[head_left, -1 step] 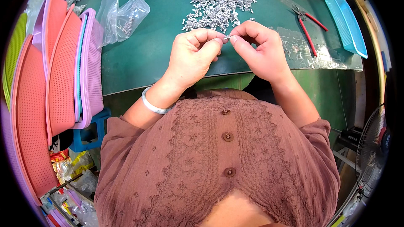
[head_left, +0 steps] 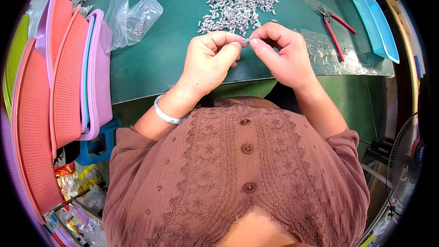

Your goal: The person sits at a green workbench and assembles small silver metal components by hand. They pick up individual pieces from a pile, connect them, and occasionally use red-handled pliers to manipulate the parts. The assembled items are placed into a clear plastic bag.

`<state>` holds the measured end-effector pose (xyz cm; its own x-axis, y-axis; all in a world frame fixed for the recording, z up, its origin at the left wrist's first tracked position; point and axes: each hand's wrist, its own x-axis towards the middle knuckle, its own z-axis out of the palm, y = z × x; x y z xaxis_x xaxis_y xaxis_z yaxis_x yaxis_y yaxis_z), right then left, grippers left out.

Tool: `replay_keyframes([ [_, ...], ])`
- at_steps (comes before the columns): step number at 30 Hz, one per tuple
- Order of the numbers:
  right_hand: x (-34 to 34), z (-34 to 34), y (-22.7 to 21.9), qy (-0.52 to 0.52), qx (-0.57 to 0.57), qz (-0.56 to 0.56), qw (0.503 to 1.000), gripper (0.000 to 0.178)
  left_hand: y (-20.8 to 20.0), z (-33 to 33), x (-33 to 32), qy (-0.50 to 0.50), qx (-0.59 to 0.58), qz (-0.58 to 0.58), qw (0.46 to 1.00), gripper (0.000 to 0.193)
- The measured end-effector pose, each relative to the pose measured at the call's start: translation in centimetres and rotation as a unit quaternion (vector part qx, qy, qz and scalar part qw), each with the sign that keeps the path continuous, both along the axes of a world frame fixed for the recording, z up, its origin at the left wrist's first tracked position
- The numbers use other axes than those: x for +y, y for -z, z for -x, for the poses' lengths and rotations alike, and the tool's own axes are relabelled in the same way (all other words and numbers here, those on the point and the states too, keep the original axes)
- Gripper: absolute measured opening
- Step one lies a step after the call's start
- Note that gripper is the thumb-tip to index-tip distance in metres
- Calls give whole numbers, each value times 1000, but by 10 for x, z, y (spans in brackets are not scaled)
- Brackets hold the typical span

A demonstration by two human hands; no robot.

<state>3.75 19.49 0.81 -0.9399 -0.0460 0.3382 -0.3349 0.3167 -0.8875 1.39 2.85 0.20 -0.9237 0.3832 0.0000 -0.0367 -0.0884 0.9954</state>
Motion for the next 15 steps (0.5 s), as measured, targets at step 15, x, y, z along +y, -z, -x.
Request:
replay_keyframes([
  [15,-5,-3,-5,13,81,-76,994,3,2,1,-1,8,-25,-16,1000,12],
])
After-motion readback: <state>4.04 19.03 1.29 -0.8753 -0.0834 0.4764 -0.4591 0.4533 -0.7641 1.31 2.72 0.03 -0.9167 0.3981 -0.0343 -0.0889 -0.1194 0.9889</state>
